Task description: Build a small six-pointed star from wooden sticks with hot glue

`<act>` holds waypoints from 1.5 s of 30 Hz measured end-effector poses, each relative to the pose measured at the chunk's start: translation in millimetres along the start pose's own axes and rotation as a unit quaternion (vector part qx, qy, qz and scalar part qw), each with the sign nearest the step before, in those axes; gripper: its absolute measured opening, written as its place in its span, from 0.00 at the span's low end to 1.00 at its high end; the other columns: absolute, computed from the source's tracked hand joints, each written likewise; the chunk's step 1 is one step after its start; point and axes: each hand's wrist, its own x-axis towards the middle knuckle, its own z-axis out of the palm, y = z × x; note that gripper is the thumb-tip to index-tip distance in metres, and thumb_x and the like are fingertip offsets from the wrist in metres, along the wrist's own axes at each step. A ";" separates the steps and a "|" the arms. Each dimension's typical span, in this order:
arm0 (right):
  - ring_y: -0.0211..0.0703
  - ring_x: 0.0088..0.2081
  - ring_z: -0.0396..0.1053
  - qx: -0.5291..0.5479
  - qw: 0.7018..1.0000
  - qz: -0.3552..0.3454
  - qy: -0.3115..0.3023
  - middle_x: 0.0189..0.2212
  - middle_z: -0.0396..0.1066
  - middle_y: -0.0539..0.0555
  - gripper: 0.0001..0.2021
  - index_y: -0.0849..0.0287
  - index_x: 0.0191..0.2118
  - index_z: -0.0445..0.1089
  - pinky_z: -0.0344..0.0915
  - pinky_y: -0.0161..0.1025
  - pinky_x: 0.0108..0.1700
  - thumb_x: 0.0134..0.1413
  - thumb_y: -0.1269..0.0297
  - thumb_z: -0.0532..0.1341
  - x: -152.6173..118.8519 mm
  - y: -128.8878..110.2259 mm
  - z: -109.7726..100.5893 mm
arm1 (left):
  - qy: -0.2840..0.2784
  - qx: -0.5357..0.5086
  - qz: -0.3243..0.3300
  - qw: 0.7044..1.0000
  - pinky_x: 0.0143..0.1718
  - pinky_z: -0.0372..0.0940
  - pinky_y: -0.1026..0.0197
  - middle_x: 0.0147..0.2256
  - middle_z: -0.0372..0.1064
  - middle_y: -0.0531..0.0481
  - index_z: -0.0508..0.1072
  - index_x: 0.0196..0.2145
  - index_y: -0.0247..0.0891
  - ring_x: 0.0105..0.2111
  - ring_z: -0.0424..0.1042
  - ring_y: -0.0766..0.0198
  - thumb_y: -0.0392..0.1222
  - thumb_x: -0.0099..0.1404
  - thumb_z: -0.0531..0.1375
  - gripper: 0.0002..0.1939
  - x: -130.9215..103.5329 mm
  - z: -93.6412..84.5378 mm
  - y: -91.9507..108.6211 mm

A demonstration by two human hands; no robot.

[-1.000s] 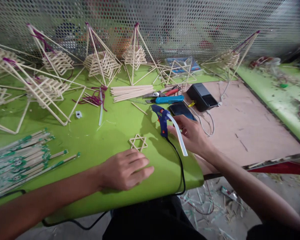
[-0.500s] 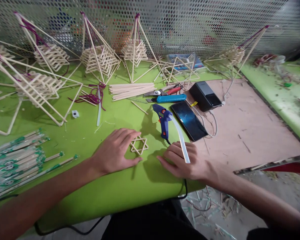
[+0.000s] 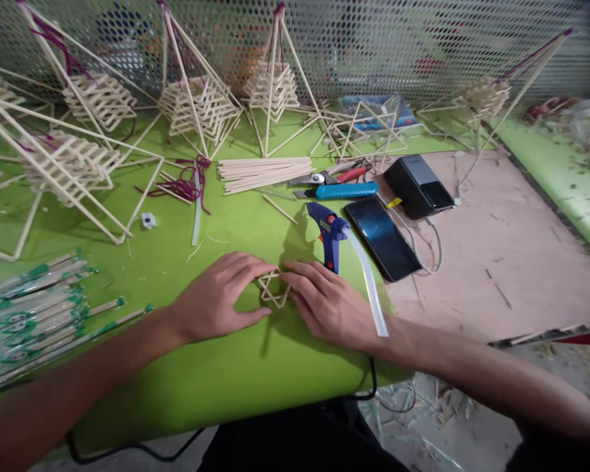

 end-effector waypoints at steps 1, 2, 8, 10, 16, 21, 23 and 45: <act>0.52 0.54 0.70 0.008 1.000 0.003 0.001 0.50 0.72 0.68 0.16 0.74 0.54 0.67 0.74 0.50 0.55 0.61 0.78 0.57 0.4 0.7 0.2 | 0.000 -0.006 -0.001 1.000 0.55 0.69 0.47 0.52 0.71 0.42 0.64 0.60 0.34 0.52 0.70 0.55 0.47 0.67 0.65 0.29 -0.3 -0.9 -0.3; 0.51 0.53 0.70 0.015 1.000 0.002 0.003 0.50 0.73 0.67 0.15 0.74 0.54 0.67 0.74 0.49 0.55 0.61 0.78 0.58 0.5 1.6 0.3 | 0.001 -0.009 0.001 1.000 0.55 0.69 0.48 0.51 0.71 0.42 0.64 0.60 0.34 0.52 0.70 0.55 0.46 0.67 0.65 0.28 -0.5 -1.5 -0.6; 0.49 0.52 0.71 0.039 0.999 -0.014 0.019 0.48 0.74 0.65 0.13 0.71 0.51 0.70 0.75 0.47 0.53 0.62 0.76 0.61 -0.4 8.0 -2.9 | 0.038 0.023 0.058 0.997 0.50 0.73 0.49 0.47 0.74 0.42 0.72 0.52 0.32 0.47 0.73 0.56 0.40 0.68 0.65 0.18 0.9 -2.3 -2.1; 0.49 0.53 0.71 0.039 0.999 -0.028 0.020 0.49 0.74 0.65 0.13 0.71 0.51 0.70 0.75 0.46 0.55 0.61 0.76 0.61 -1.1 10.5 -4.8 | 0.055 0.056 0.093 0.993 0.47 0.74 0.51 0.46 0.75 0.42 0.75 0.48 0.33 0.46 0.74 0.56 0.37 0.67 0.66 0.13 1.1 -2.6 -0.8; 0.51 0.56 0.71 0.037 0.998 -0.059 0.011 0.50 0.74 0.67 0.12 0.72 0.49 0.72 0.73 0.48 0.58 0.60 0.79 0.61 -4.9 15.8 -8.8 | 0.083 0.114 0.144 0.980 0.41 0.76 0.56 0.42 0.77 0.42 0.78 0.43 0.31 0.42 0.76 0.58 0.32 0.65 0.66 0.08 0.2 -1.1 1.4; 0.52 0.55 0.72 0.032 0.998 -0.052 0.009 0.51 0.75 0.66 0.12 0.71 0.50 0.73 0.75 0.48 0.55 0.60 0.78 0.62 -7.9 15.6 -10.7 | 0.084 0.108 0.139 0.981 0.43 0.77 0.57 0.43 0.77 0.42 0.78 0.44 0.31 0.43 0.76 0.59 0.31 0.64 0.67 0.09 -0.5 1.1 0.3; 0.52 0.54 0.72 0.033 0.998 -0.054 -0.002 0.51 0.75 0.66 0.12 0.71 0.50 0.73 0.75 0.48 0.54 0.62 0.78 0.60 -8.4 15.3 -11.5 | 0.087 0.101 0.134 0.982 0.44 0.77 0.58 0.43 0.77 0.43 0.78 0.44 0.31 0.43 0.76 0.60 0.32 0.65 0.67 0.09 -1.2 1.5 0.2; 0.46 0.48 0.74 0.083 0.996 -0.038 0.016 0.46 0.76 0.63 0.10 0.67 0.48 0.73 0.76 0.46 0.50 0.61 0.76 0.63 -3.8 11.8 -6.8 | 0.066 0.046 0.078 0.994 0.43 0.74 0.56 0.42 0.78 0.46 0.76 0.46 0.34 0.41 0.76 0.61 0.35 0.66 0.67 0.10 -16.8 -4.8 0.4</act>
